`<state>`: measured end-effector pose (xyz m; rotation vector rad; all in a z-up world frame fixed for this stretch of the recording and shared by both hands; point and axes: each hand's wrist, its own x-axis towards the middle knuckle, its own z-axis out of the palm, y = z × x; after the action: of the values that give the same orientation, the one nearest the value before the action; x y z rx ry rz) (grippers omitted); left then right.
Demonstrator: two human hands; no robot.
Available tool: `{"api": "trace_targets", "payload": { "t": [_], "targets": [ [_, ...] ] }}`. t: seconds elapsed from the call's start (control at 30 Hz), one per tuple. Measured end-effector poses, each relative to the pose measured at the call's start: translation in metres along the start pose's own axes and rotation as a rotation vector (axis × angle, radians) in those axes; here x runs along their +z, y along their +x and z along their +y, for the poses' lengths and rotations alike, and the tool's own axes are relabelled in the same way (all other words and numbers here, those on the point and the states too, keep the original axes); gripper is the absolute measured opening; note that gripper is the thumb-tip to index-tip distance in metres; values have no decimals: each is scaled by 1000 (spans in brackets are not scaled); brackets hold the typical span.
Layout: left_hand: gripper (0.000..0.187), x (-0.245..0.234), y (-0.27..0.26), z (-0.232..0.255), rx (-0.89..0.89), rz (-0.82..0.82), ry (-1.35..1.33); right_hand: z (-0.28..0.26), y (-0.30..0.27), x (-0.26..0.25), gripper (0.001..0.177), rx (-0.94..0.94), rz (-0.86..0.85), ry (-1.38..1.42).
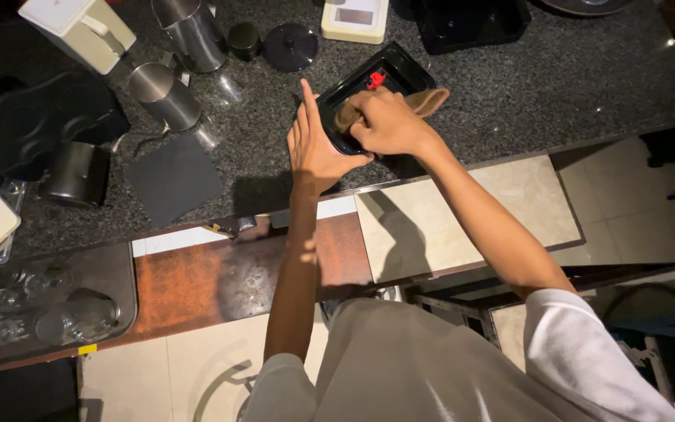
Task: The person wipes a black drip tray, a metal drip tray, and two stainless steel milk pitchers with a brown cloth on a countertop. The person places the cleaned trays back onto the coffee machine.
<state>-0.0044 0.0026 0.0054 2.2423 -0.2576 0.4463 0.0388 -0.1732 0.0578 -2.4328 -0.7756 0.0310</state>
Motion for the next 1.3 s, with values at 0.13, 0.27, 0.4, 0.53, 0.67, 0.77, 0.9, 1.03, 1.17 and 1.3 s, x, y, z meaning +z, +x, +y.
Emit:
{"api": "trace_targets", "payload": {
  "t": [0.13,0.27,0.4,0.53,0.67,0.77,0.9,1.03,1.17,1.3],
  "targets": [
    [160,3,-1,-5,26,5,9,2,-7,16,34,-86,243,193],
    [157,6,-1,-11,66,34,-20,0,1,46,45,-125,439,96],
    [159,3,0,-12,20,-24,-29,2,13,51,48,-112,453,-82],
    [157,-3,0,-8,42,-2,-45,3,24,51,46,-88,483,-261],
    [158,-3,1,-2,-10,-21,-14,15,21,40,45,48,515,-419],
    [158,-1,3,2,-44,-49,1,17,19,36,44,74,481,-469],
    [158,0,5,2,-86,-71,8,13,17,37,42,140,397,-451],
    [159,-1,5,3,-95,-73,28,6,15,42,45,177,300,-514],
    [157,-1,3,1,-72,-49,19,0,15,44,41,185,258,-470],
    [157,-1,-1,-2,-59,-53,-3,-7,10,36,30,174,246,-346]
  ]
}}
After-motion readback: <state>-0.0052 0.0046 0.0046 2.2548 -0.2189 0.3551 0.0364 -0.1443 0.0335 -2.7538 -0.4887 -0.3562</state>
